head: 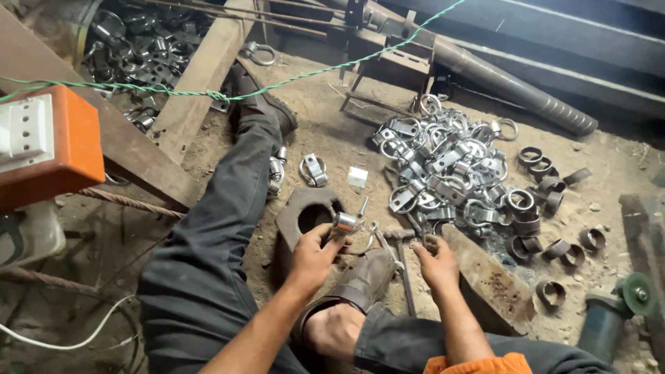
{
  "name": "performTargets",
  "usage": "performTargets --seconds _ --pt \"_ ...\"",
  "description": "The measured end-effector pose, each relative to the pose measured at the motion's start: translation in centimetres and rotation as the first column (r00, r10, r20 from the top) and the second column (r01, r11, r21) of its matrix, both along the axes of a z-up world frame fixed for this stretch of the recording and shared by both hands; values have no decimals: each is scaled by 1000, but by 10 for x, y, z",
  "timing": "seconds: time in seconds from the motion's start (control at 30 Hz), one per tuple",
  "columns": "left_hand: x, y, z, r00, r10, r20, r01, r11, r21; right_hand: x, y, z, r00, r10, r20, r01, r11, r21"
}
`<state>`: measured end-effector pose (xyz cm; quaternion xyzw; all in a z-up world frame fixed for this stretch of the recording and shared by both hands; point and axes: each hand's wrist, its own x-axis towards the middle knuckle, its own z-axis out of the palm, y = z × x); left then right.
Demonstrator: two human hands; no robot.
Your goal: The person sits on the floor and assembles metal hardware components. They place a bolt through a metal bracket and ring, then use a wrench to tighten the nut. The person repeats this process with additional parts, placing finished assemblies on the floor.
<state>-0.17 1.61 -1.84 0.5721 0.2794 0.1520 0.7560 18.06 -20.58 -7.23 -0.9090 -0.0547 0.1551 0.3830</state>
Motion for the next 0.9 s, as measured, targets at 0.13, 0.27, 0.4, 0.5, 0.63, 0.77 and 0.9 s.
performTargets --seconds 0.13,0.27,0.4,0.5,0.63,0.77,0.9 --pt "-2 5 17 1000 24 12 -26 991 130 -9 2 -18 990 139 29 -121 931 -345" --pt "-10 10 35 989 9 -147 29 968 249 -26 6 -25 939 253 -232 -343 651 -677" --pt "-9 10 31 999 -12 -44 13 1000 23 -33 13 -15 946 225 -232 -323 652 -686" --pt "-9 11 16 1000 -30 7 31 988 -152 -34 16 -11 947 214 -238 -320 643 -696" --pt "-8 11 0 998 -20 62 37 956 -292 -29 7 -33 939 270 -213 -338 616 -712" --pt "-9 12 -2 999 -23 34 33 946 -323 -17 -5 -62 936 294 -193 -338 603 -723" --pt "-9 14 -5 1000 -22 9 23 955 -294 -9 -14 -68 947 292 -132 -299 656 -694"
